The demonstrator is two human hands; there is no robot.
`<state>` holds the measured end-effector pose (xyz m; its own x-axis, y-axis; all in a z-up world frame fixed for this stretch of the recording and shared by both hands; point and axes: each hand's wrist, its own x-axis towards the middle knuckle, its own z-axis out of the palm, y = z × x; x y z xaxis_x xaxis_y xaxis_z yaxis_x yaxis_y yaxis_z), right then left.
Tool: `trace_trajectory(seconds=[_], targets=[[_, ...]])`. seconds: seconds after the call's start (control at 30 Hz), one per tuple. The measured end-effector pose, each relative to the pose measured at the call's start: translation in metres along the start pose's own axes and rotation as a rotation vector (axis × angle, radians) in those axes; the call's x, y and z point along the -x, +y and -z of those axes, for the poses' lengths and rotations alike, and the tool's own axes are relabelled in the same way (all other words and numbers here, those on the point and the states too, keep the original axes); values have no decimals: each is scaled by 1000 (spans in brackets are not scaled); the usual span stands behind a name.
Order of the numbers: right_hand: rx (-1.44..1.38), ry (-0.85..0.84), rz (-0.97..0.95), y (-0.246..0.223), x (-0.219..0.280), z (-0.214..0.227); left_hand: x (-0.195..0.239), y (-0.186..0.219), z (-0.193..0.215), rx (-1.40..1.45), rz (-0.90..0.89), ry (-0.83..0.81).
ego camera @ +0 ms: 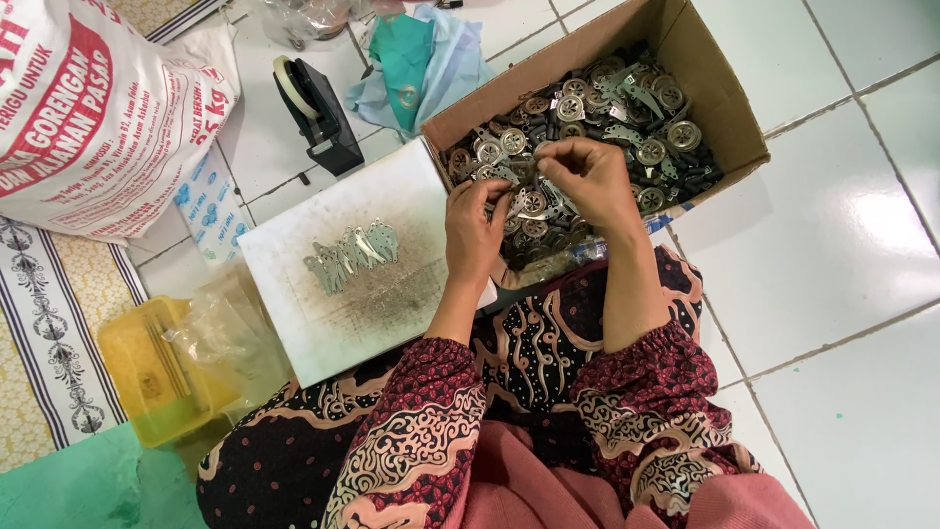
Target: The person sits on the floor and sorts small metal parts from a cardboard box onto a white board, then places them into a clear plastic bag. They handle the parts one by one, occasionally adjusting the pile on the board before bagging them.
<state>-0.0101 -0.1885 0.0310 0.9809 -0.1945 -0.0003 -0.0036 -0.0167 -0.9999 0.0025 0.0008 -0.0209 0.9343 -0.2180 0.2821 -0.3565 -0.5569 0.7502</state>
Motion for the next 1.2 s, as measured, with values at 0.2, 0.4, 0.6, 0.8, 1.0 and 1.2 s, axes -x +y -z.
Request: trace_trajectory(seconds=[0.2, 0.4, 0.6, 0.8, 1.0, 1.2], targets=[[240, -75, 59, -2, -3, -3, -1, 17, 12, 91, 46, -36], [358, -131, 54, 6, -3, 1, 2, -7, -4, 73, -10, -24], [460, -209, 115, 1, -9, -3, 1, -2, -3, 63, 4, -17], [545, -235, 159, 3, -5, -1, -1, 2, 1, 57, -3, -19], [456, -294, -27, -5, 0, -6, 1, -6, -3, 50, -50, 17], [510, -329, -98, -3, 6, -7, 8, -19, -14, 97, -128, 64]])
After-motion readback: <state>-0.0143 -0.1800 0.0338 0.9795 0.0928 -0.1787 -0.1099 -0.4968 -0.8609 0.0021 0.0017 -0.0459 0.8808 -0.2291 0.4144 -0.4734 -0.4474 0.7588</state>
